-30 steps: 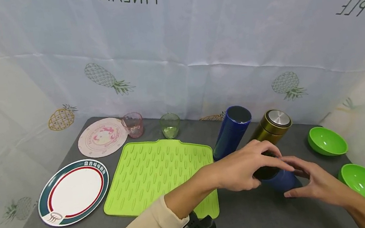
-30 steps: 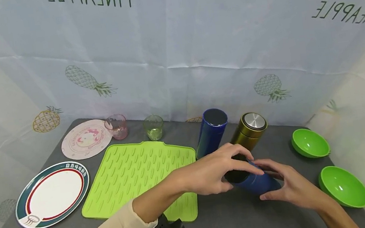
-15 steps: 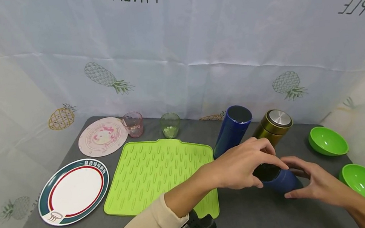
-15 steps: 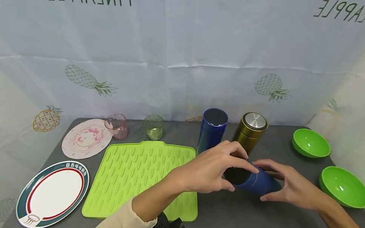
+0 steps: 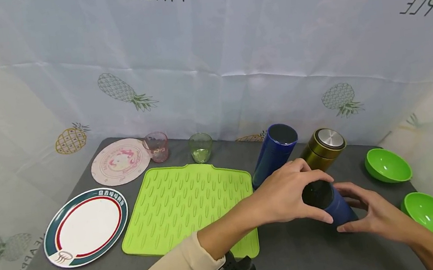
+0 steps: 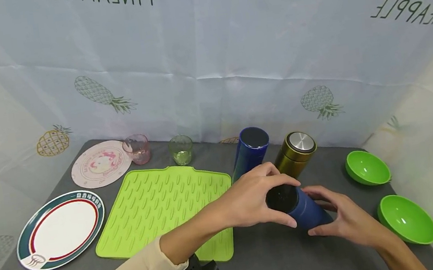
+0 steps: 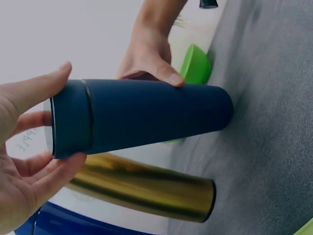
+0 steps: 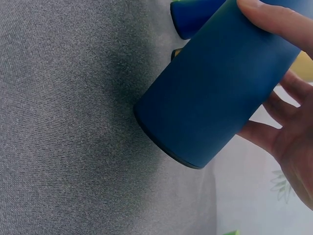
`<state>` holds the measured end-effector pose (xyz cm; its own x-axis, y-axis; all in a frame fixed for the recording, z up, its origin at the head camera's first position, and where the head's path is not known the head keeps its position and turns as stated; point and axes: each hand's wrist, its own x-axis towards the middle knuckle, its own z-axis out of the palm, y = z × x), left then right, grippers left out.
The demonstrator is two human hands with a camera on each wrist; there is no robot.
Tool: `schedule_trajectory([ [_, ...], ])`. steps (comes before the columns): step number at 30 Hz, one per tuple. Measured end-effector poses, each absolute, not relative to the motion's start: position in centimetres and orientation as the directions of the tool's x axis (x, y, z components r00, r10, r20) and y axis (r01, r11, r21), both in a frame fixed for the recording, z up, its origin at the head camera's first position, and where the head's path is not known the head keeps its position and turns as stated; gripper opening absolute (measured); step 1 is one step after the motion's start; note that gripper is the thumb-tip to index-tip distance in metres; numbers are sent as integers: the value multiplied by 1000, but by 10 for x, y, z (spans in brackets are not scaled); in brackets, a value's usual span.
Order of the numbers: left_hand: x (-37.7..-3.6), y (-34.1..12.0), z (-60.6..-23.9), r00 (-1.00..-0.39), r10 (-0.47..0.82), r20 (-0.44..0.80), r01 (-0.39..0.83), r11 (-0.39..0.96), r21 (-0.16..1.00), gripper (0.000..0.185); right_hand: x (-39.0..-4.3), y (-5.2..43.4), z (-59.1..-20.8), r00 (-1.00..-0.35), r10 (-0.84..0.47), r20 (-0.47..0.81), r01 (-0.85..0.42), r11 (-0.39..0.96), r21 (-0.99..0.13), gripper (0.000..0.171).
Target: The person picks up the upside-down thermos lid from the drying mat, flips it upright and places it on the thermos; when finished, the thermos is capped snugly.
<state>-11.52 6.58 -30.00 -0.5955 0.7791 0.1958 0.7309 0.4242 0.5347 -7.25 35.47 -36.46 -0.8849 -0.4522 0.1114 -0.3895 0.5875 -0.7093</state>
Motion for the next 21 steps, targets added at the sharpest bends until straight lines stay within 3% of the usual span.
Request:
schedule_trajectory([
  [6, -115, 64, -296, -537, 815, 217, 783, 386, 488, 62, -72, 354, -363, -883, -456, 108, -394, 598, -698, 82],
  [12, -120, 59, -296, -386, 891, 239, 861, 255, 441, 60, -73, 353, -366, -854, -496, 154, -454, 567, -687, 81],
  [14, -120, 58, -295, -369, 901, 229, 869, 247, 429, 60, -73, 353, -366, -855, -495, 154, -456, 577, -677, 82],
  [16, -118, 59, -296, -392, 896, 207, 858, 275, 434, 61, -73, 353, -366, -868, -476, 140, -437, 598, -672, 83],
  [21, -114, 61, -299, -527, 827, 196, 793, 395, 464, 62, -75, 352, -364, -898, -427, 103, -385, 652, -654, 84],
])
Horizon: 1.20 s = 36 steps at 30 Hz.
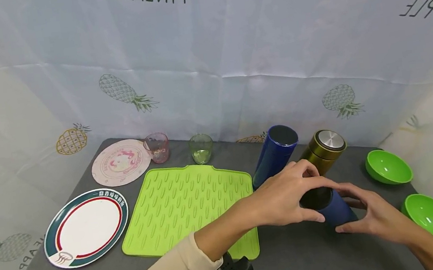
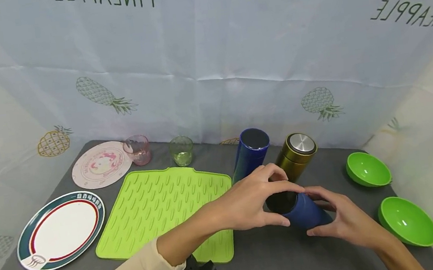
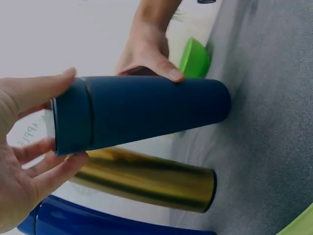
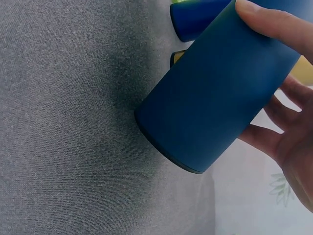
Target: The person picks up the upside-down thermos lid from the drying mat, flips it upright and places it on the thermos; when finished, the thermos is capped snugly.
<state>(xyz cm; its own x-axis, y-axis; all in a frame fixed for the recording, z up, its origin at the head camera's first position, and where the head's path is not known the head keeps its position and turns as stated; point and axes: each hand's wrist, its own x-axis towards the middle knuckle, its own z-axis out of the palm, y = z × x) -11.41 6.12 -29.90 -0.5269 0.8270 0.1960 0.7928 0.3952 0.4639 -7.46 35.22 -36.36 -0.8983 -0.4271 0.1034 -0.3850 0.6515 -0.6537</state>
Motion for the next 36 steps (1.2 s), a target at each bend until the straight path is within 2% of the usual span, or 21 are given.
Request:
schedule_trajectory([
  [4, -114, 63, -301, -580, 779, 238, 769, 428, 474, 62, -76, 351, -364, -893, -435, 117, -398, 641, -656, 84],
  [12, -117, 62, -300, -570, 781, 256, 769, 396, 502, 61, -77, 350, -364, -886, -450, 109, -405, 638, -655, 83],
  [18, -122, 59, -300, -512, 814, 274, 804, 343, 486, 59, -78, 350, -363, -882, -459, 110, -412, 637, -652, 82],
  [27, -130, 57, -304, -385, 855, 347, 866, 205, 456, 55, -79, 351, -364, -860, -493, 135, -449, 603, -659, 80],
  [36, -131, 56, -304, -368, 863, 347, 864, 180, 470, 54, -77, 351, -365, -861, -489, 141, -450, 602, -659, 81],
])
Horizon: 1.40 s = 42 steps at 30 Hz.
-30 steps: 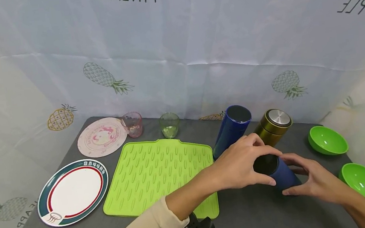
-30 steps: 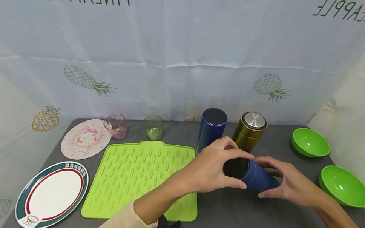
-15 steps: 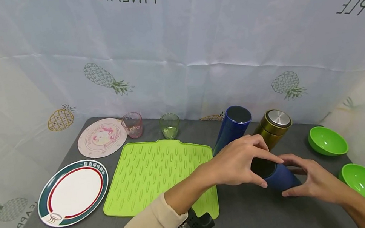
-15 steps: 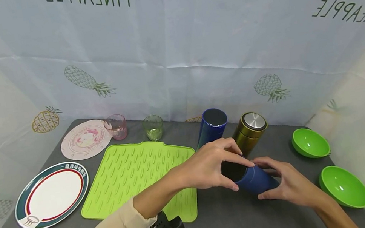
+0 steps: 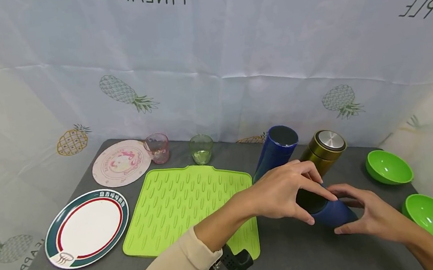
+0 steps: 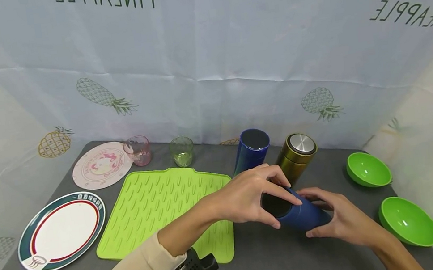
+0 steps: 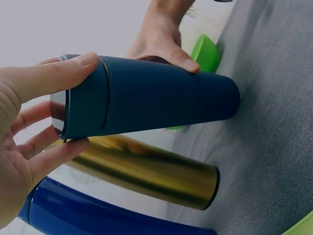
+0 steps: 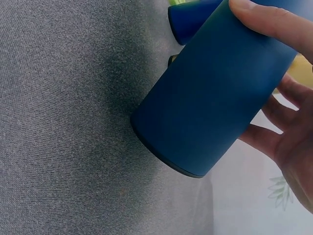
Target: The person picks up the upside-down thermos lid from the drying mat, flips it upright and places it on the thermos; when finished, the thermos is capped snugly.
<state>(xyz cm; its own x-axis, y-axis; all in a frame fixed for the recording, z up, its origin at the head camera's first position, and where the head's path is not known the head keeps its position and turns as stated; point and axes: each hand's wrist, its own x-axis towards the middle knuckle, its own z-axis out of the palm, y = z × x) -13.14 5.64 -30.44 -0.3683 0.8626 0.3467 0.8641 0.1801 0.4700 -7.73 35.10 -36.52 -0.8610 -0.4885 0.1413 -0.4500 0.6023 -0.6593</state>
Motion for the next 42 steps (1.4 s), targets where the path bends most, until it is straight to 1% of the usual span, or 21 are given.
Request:
schedule_trajectory([
  [7, -131, 56, -306, -385, 859, 338, 856, 195, 479, 54, -77, 351, -364, -869, -476, 131, -435, 612, -660, 81],
  [14, -124, 58, -303, -446, 857, 259, 829, 287, 480, 56, -75, 353, -365, -879, -460, 129, -420, 617, -666, 81],
  [17, -122, 56, -302, -470, 838, 277, 823, 303, 481, 64, -74, 355, -363, -887, -441, 138, -410, 611, -677, 83],
  [19, -122, 51, -301, -487, 814, 316, 818, 297, 494, 70, -73, 358, -360, -895, -421, 148, -399, 605, -689, 85],
  [22, -122, 40, -301, -514, 786, 342, 800, 297, 521, 72, -72, 362, -356, -905, -372, 206, -399, 577, -713, 86],
  [24, -121, 30, -302, -531, 781, 328, 787, 312, 532, 68, -72, 368, -354, -905, -333, 263, -411, 533, -739, 89],
  [27, -119, 14, -305, -557, 785, 271, 766, 359, 533, 58, -76, 377, -350, -884, -296, 363, -457, 377, -806, 94],
  [28, -119, 9, -307, -566, 786, 249, 757, 377, 533, 56, -78, 380, -349, -872, -297, 390, -474, 306, -826, 95],
  [30, -118, -2, -311, -584, 786, 204, 743, 417, 523, 53, -82, 387, -347, -861, -288, 419, -481, 192, -855, 99],
  [31, -118, -8, -313, -595, 783, 181, 733, 437, 522, 53, -83, 390, -346, -864, -277, 421, -473, 157, -867, 101],
  [33, -117, -18, -318, -619, 772, 142, 712, 476, 517, 52, -86, 394, -345, -878, -237, 417, -454, 132, -881, 101],
  [36, -116, -34, -325, -654, 748, 112, 686, 525, 505, 52, -92, 399, -347, -909, -156, 386, -409, 174, -896, 102],
  [39, -116, -49, -331, -686, 720, 111, 663, 554, 503, 52, -99, 403, -355, -919, -106, 379, -391, 156, -907, 99],
  [42, -115, -64, -337, -713, 691, 117, 640, 574, 511, 52, -106, 406, -368, -924, -98, 370, -379, 94, -921, 100],
])
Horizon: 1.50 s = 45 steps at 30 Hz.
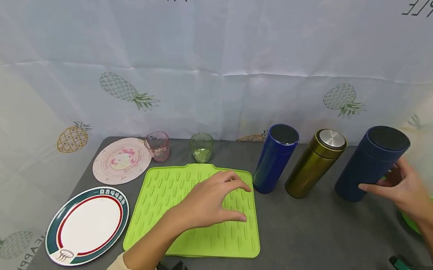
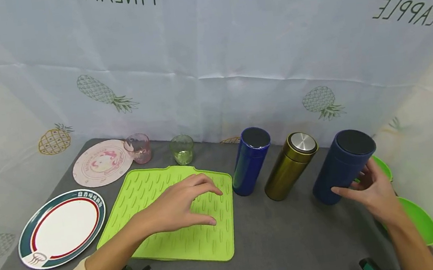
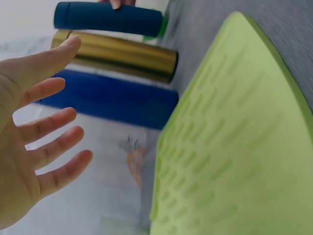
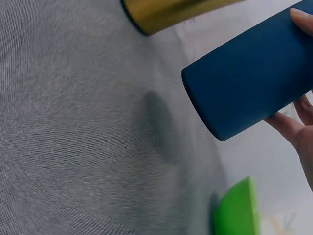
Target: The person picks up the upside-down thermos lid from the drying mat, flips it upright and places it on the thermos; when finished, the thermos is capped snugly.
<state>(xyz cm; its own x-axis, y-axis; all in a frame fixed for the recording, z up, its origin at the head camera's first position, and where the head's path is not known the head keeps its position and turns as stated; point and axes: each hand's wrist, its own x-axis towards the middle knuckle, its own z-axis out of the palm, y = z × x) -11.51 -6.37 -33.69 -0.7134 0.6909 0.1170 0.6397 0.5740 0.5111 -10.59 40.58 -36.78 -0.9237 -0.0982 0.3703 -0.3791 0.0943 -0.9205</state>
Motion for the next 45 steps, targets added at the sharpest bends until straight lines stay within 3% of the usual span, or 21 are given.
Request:
schedule_trajectory([
  [8, -112, -95, -354, -785, 616, 74, 551, 638, 538, 53, -117, 411, -394, -951, -78, 299, -307, 146, -940, 103],
  [15, -108, -108, -365, -810, 583, 63, 519, 663, 539, 54, -122, 412, -400, -955, -50, 292, -296, 178, -939, 104],
  [24, -103, -125, -373, -844, 534, 50, 470, 692, 548, 55, -119, 414, -401, -963, -26, 267, -258, 356, -898, 102],
  [36, -104, -137, -379, -868, 492, 58, 446, 724, 526, 59, -119, 413, -400, -971, -10, 239, -217, 462, -860, 103],
  [41, -104, -141, -379, -879, 470, 76, 436, 731, 525, 59, -108, 410, -399, -970, 41, 239, -197, 440, -876, 108],
  [45, -106, -146, -374, -883, 454, 117, 448, 742, 499, 60, -95, 399, -390, -935, 165, 314, -193, 507, -840, 116],
])
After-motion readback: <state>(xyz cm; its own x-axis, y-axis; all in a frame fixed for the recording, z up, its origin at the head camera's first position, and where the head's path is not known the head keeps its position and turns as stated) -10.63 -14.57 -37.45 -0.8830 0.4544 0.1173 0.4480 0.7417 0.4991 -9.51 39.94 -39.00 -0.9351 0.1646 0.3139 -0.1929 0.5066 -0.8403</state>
